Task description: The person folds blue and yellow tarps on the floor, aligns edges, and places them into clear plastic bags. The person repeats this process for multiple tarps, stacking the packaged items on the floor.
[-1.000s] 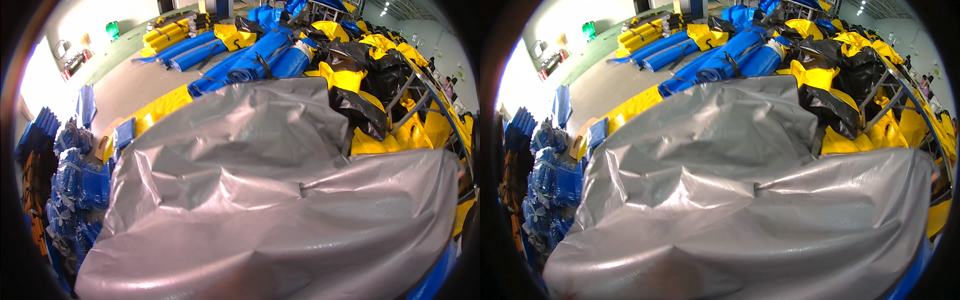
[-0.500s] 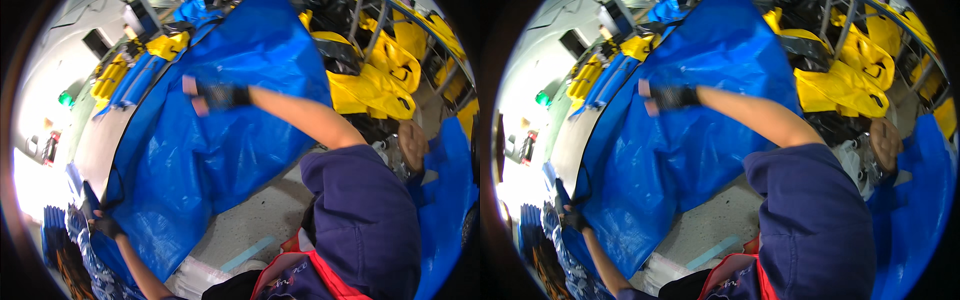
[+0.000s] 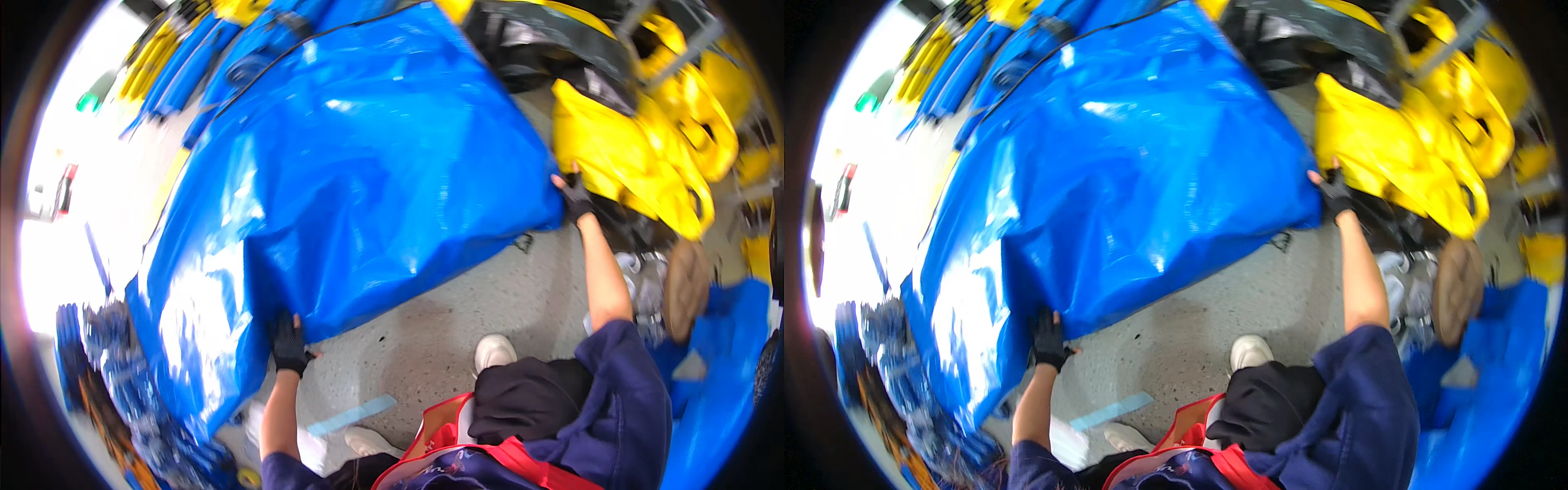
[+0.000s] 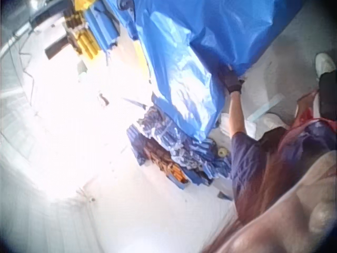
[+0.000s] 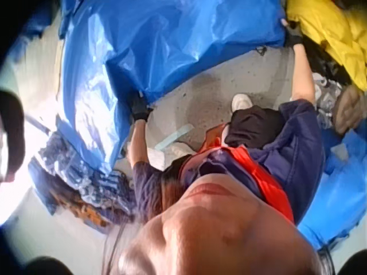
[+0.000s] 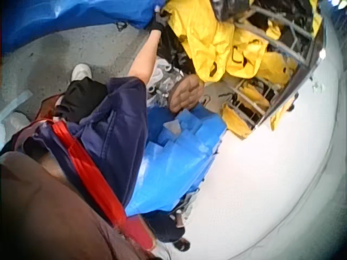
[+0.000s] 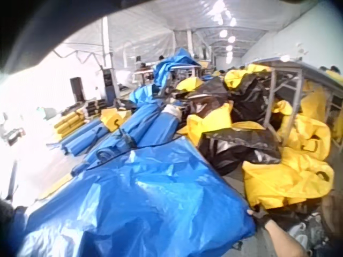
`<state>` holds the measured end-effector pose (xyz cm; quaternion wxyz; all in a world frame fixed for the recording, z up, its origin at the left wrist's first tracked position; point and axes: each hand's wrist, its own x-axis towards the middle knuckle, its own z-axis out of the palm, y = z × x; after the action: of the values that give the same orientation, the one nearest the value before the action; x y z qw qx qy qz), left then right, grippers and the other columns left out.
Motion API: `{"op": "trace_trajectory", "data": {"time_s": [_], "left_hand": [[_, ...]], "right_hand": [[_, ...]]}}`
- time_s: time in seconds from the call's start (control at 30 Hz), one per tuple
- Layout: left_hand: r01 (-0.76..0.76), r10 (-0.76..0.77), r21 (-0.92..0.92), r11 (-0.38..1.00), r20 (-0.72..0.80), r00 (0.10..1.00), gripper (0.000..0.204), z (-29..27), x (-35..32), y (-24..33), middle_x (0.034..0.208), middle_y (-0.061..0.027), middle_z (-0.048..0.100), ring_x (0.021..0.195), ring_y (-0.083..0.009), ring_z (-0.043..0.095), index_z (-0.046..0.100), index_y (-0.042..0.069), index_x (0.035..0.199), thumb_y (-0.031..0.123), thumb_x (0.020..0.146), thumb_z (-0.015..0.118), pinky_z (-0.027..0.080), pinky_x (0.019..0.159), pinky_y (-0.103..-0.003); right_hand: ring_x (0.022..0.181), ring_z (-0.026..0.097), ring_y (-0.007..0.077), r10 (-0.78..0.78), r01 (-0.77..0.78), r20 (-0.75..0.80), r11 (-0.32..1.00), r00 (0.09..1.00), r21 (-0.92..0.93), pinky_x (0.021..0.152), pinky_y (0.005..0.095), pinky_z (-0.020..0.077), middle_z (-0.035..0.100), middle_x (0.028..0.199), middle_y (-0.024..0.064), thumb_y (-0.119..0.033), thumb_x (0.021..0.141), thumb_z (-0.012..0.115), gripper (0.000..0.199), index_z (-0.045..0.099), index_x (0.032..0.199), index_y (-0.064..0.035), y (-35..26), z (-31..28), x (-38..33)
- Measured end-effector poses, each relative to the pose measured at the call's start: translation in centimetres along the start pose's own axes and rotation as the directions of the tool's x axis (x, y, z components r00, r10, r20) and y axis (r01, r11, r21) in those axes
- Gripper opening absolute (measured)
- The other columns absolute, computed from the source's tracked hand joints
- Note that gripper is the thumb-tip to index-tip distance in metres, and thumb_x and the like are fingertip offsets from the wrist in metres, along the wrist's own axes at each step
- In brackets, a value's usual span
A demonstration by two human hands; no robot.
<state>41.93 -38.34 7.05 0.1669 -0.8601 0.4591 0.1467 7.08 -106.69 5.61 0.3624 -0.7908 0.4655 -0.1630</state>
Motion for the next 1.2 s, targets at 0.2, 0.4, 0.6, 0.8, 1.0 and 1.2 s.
{"op": "trace_trajectory", "data": {"time_s": [0.2, 0.4, 0.6, 0.8, 1.0, 1.2], "left_hand": [[0.005, -0.004, -0.030, 1.000, 0.038, 0.999, 0.059, -1.9, 1.1, -2.2, 0.128, -0.0191, 0.050, 0.119, -0.0397, 0.044, 0.055, 0.007, 0.120, 0.046, 0.077, 0.065, 0.027, 0.105, -0.052], [0.043, 0.000, -0.179, 0.983, 0.235, 0.972, 0.026, -4.5, -0.2, -1.5, 0.097, -0.0160, 0.066, 0.096, -0.0352, 0.058, 0.067, 0.007, 0.095, 0.020, 0.072, 0.067, 0.044, 0.090, -0.043], [-0.532, 0.482, -0.302, 0.791, -0.229, 0.846, 0.044, -10.8, -3.7, 10.8, 0.118, -0.0148, 0.059, 0.115, -0.0322, 0.053, 0.055, 0.012, 0.123, 0.039, 0.088, 0.057, 0.028, 0.107, -0.053], [0.189, -0.384, -0.512, 0.838, -0.307, 0.871, 0.078, -8.8, -26.8, 0.1, 0.135, -0.0213, 0.044, 0.127, -0.0401, 0.036, 0.036, 0.008, 0.139, 0.050, 0.080, 0.063, 0.026, 0.108, -0.047], [0.977, -0.878, -0.212, 0.039, 0.460, 0.135, 0.117, 9.7, -50.2, -2.7, 0.148, -0.0288, 0.018, 0.139, -0.0398, 0.017, 0.009, -0.005, 0.145, 0.067, 0.070, 0.064, 0.019, 0.112, -0.043], [0.536, -0.879, -0.829, -0.159, 0.366, 0.305, 0.056, 25.1, -43.6, -4.1, 0.132, -0.0203, 0.050, 0.126, -0.0345, 0.044, 0.048, 0.002, 0.131, 0.042, 0.092, 0.049, 0.036, 0.103, -0.040]], "right_hand": [[0.119, 0.050, 0.0374, 0.020, 0.100, 0.590, 0.980, 0.807, -0.170, 0.099, 0.0417, 0.0388, 0.053, 0.128, 0.0245, -0.057, 0.085, 0.052, 0.074, 0.045, 0.134, -0.0010, -3.6, 1.4, 1.2], [0.109, 0.055, 0.0266, -0.224, 0.195, 0.187, 0.968, 0.956, 0.161, 0.094, 0.0355, 0.0429, 0.058, 0.121, 0.0167, -0.027, 0.095, 0.049, 0.039, 0.052, 0.123, 0.0004, -2.1, -5.0, 3.8], [0.095, 0.058, 0.0405, -0.179, 0.117, -0.017, 0.710, 0.984, -0.694, 0.081, 0.0442, 0.0450, 0.062, 0.103, 0.0249, -0.040, 0.091, 0.051, 0.045, 0.060, 0.105, 0.0023, 10.6, -25.1, 15.1], [0.112, 0.055, 0.0362, -0.101, -0.035, -0.122, 0.613, 0.987, -0.790, 0.093, 0.0407, 0.0431, 0.057, 0.124, 0.0187, -0.038, 0.095, 0.044, 0.045, 0.055, 0.122, -0.0036, 11.9, -20.1, 15.9], [0.115, 0.053, 0.0354, -0.112, -0.016, -0.155, 0.759, 0.982, -0.651, 0.096, 0.0410, 0.0411, 0.054, 0.128, 0.0185, -0.058, 0.086, 0.051, 0.068, 0.052, 0.126, -0.0035, 7.7, -18.6, 13.4], [0.117, 0.051, 0.0355, -0.092, -0.048, -0.200, 0.800, 0.975, -0.598, 0.097, 0.0414, 0.0408, 0.052, 0.130, 0.0195, -0.058, 0.082, 0.055, 0.071, 0.049, 0.129, -0.0042, 1.6, -14.5, 4.4]]}}
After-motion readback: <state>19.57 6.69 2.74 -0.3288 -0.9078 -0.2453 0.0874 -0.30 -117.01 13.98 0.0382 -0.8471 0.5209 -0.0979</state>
